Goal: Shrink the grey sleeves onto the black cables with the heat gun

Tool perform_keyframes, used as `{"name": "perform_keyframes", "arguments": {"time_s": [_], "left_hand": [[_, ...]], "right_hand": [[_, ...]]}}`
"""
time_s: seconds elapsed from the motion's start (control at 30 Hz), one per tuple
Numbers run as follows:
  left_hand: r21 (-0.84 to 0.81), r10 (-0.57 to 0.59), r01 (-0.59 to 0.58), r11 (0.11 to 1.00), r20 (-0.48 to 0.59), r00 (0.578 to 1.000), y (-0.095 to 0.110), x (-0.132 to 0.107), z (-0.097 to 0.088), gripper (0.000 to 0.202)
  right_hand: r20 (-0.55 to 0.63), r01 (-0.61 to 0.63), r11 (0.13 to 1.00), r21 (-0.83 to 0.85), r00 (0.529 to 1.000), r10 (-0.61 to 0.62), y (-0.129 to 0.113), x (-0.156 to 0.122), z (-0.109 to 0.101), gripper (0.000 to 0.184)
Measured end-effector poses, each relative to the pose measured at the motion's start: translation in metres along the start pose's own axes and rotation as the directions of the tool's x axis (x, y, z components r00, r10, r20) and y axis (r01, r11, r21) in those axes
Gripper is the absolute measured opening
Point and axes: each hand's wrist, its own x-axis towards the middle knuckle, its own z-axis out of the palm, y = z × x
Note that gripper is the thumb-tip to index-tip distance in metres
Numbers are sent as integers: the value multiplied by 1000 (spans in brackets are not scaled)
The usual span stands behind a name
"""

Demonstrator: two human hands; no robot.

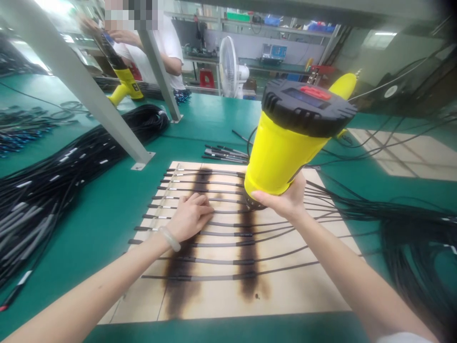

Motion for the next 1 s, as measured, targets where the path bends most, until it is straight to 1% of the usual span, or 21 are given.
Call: {"name": "perform_keyframes", "arguments": {"time_s": [0.23,0.37,0.43,0.53,0.6,0.73,0.83,0.9,1.0], "left_hand": [[-21,13,-14,1000,-24,1000,0,-8,-2,24],[-23,11,-11,1000,-28,1000,-1,-13,-1,23],[-33,17,-18,999,-30,999,0,-15,0,23],[-46,28,-30,998,-37,999,3,-17,0,24],[-47,28,-30,998,-47,999,5,-19,-1,24],[-63,13,-17,998,-61,998,5,-27,-1,23],[-73,-4,0,997,-56,998,5,-31,-1,22],[-82,-14,10,997,-49,999,6,-31,-2,22],[-96,-16,12,995,-43,999,9,-30,-3,23]], "right_hand": [[-8,25,1000,-11,1000,-26,0,1,-1,78],[-12,13,999,-30,1000,-14,-8,-1,2,75],[19,3,1000,22,1000,-4,-16,-6,7,67],[96,-22,996,90,995,14,-27,-15,16,49],[129,-31,994,107,991,17,-30,-20,19,45],[154,-64,994,91,987,49,-26,-25,14,47],[150,-87,992,90,986,73,-22,-27,7,48],[131,-85,991,100,989,72,-21,-27,5,52],[103,-71,995,69,993,64,-22,-26,5,62]]}}
